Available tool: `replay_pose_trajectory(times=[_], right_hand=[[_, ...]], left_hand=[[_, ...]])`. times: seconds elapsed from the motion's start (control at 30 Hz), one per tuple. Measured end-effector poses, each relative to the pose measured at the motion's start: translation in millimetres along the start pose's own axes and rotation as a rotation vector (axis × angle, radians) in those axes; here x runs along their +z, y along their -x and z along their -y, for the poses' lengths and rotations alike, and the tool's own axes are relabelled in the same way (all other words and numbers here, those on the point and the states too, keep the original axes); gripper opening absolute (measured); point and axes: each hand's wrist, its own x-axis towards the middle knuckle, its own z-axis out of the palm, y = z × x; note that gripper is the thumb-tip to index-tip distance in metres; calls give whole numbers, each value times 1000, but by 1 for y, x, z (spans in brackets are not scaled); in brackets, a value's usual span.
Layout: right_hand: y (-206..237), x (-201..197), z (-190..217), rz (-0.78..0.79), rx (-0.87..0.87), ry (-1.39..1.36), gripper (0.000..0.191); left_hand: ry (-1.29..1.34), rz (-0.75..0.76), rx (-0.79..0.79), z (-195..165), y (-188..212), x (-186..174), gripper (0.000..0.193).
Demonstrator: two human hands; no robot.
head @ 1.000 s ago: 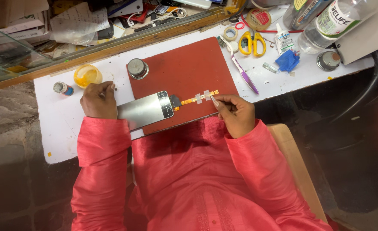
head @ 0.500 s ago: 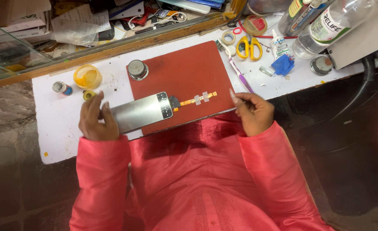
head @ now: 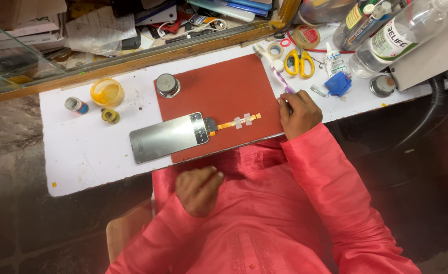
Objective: The person works on a small flex cable component taped to the back of a phone panel on a red mat. They hold the component, apply a heated tool to its contacts, brush the area with a toothbrush, peel off tape pieces, and finally press the component against the phone panel.
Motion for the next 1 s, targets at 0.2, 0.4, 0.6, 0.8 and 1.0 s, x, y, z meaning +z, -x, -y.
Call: replay_pose_trajectory(times=[0.2, 0.4, 0.6, 0.8, 1.0], right_hand=[[7, -1, 3, -61, 17, -72, 11], [-1, -11, 13, -144, -85, 8, 15], [-62, -17, 28, 148, -67, -273, 20], [-125, 31, 43, 320, -232, -146, 37], [-111, 28, 37, 226, -211, -174, 18]], left_hand=[[241, 268, 21, 17, 27, 28, 23], [257, 382, -111, 39, 41, 35, 20], [250, 365, -138, 43, 42, 36, 20], [257, 401, -135, 43, 44, 38, 19], [262, 394, -129, 40, 48, 35, 20]])
